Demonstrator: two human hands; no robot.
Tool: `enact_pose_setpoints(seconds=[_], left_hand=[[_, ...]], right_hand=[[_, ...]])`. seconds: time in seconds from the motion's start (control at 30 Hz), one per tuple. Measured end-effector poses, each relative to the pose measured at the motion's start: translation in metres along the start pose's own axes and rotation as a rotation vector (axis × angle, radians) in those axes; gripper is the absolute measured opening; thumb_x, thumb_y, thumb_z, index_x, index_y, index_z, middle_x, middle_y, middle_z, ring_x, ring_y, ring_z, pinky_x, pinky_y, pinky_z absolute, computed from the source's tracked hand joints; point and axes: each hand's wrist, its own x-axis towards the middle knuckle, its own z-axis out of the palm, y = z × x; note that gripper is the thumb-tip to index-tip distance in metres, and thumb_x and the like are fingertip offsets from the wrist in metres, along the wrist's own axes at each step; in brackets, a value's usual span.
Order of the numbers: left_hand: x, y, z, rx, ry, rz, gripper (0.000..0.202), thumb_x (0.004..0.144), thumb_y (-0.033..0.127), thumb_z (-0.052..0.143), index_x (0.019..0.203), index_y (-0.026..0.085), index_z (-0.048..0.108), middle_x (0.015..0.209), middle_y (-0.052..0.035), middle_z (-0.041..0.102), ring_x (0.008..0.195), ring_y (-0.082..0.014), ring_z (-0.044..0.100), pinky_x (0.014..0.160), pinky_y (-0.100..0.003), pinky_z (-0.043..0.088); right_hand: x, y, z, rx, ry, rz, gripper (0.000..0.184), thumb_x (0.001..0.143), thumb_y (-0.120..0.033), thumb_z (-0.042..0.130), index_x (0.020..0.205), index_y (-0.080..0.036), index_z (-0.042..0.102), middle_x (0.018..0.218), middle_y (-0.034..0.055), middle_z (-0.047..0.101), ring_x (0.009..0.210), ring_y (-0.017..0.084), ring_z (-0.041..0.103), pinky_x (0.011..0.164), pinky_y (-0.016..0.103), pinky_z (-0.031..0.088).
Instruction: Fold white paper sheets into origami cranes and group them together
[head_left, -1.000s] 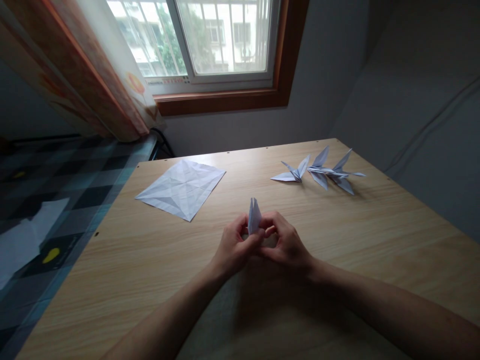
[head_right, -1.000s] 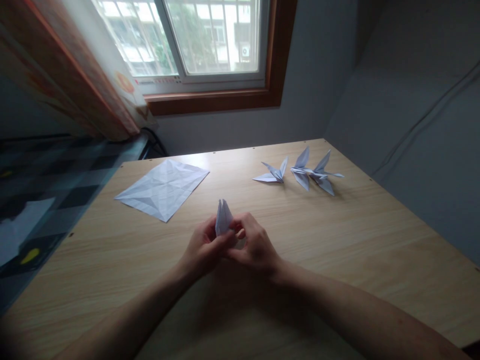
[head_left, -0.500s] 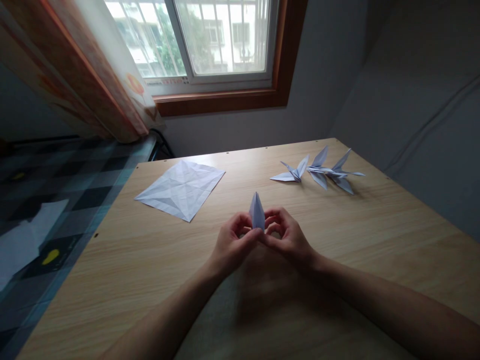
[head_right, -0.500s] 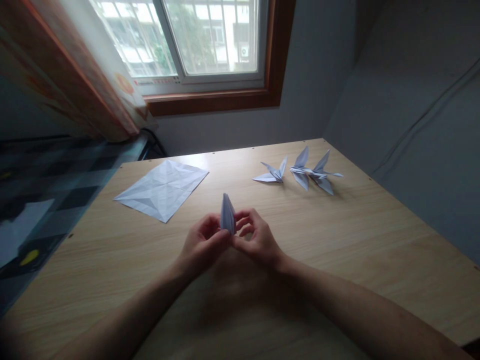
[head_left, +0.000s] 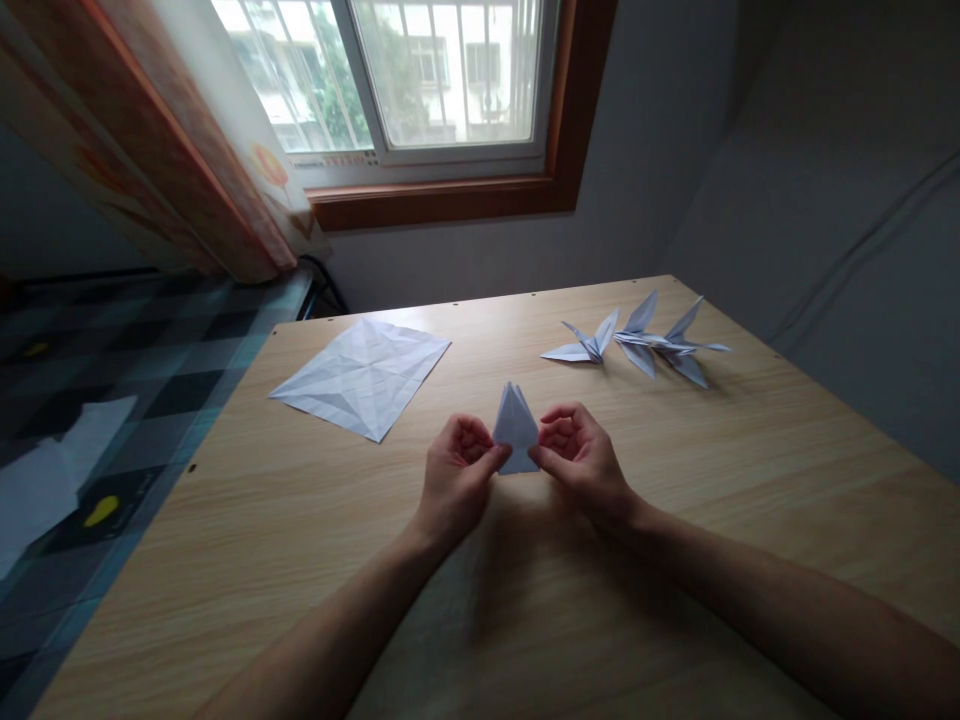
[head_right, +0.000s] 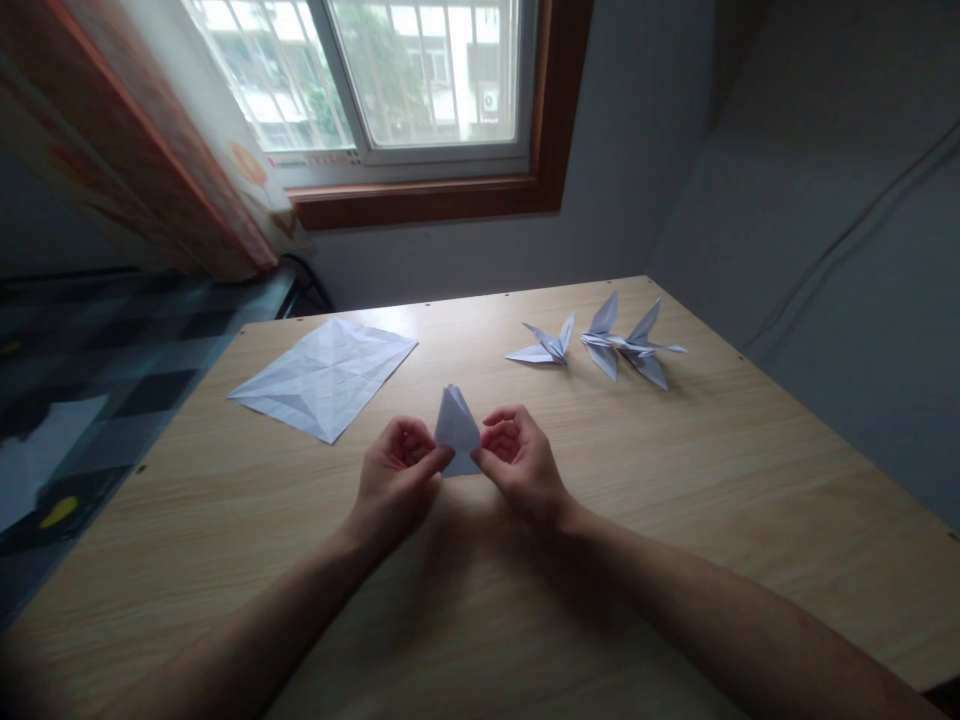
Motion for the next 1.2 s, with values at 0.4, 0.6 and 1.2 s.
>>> enact_pose_setpoints(seconds=[0.4, 0.6, 1.2], left_hand=[[-0.004, -0.001, -0.002, -0.111, -0.172, -0.016, 0.044, 0.07, 0.022, 0.078, 0.102, 0.024, 0.047, 0.09, 0.0019, 0.067, 0.07, -0.0136, 0.067, 0.062, -0.024, 0.051], [-0.002, 0.0, -0.005, -0.034, -0.194, -0.041, 0.044, 0.069, 0.024, 0.08, 0.107, 0.017, 0.057, 0.081, -0.0017, 0.07, 0.068, -0.0134, 0.065, 0.063, -0.023, 0.05], [-0.002, 0.008, -0.008, 0.152, -0.443, -0.115, 0.037, 0.071, 0.033, 0.078, 0.103, 0.015, 0.073, 0.094, -0.0084, 0.075, 0.08, -0.0215, 0.067, 0.068, -0.028, 0.05]], right_hand=[[-0.009, -0.001, -0.001, -0.237, -0.084, -0.156, 0.028, 0.077, -0.019, 0.067, 0.099, -0.024, 0.051, 0.079, -0.001, 0.06, 0.068, 0.013, 0.062, 0.061, 0.025, 0.052], [-0.013, -0.006, -0.001, -0.315, -0.178, -0.14, 0.027, 0.078, -0.021, 0.067, 0.101, -0.024, 0.052, 0.074, -0.0017, 0.059, 0.062, 0.013, 0.058, 0.051, 0.022, 0.046], [-0.007, -0.014, -0.004, -0.286, -0.115, -0.273, 0.032, 0.08, -0.013, 0.058, 0.11, -0.025, 0.055, 0.079, -0.0013, 0.055, 0.071, 0.014, 0.055, 0.068, 0.029, 0.048]])
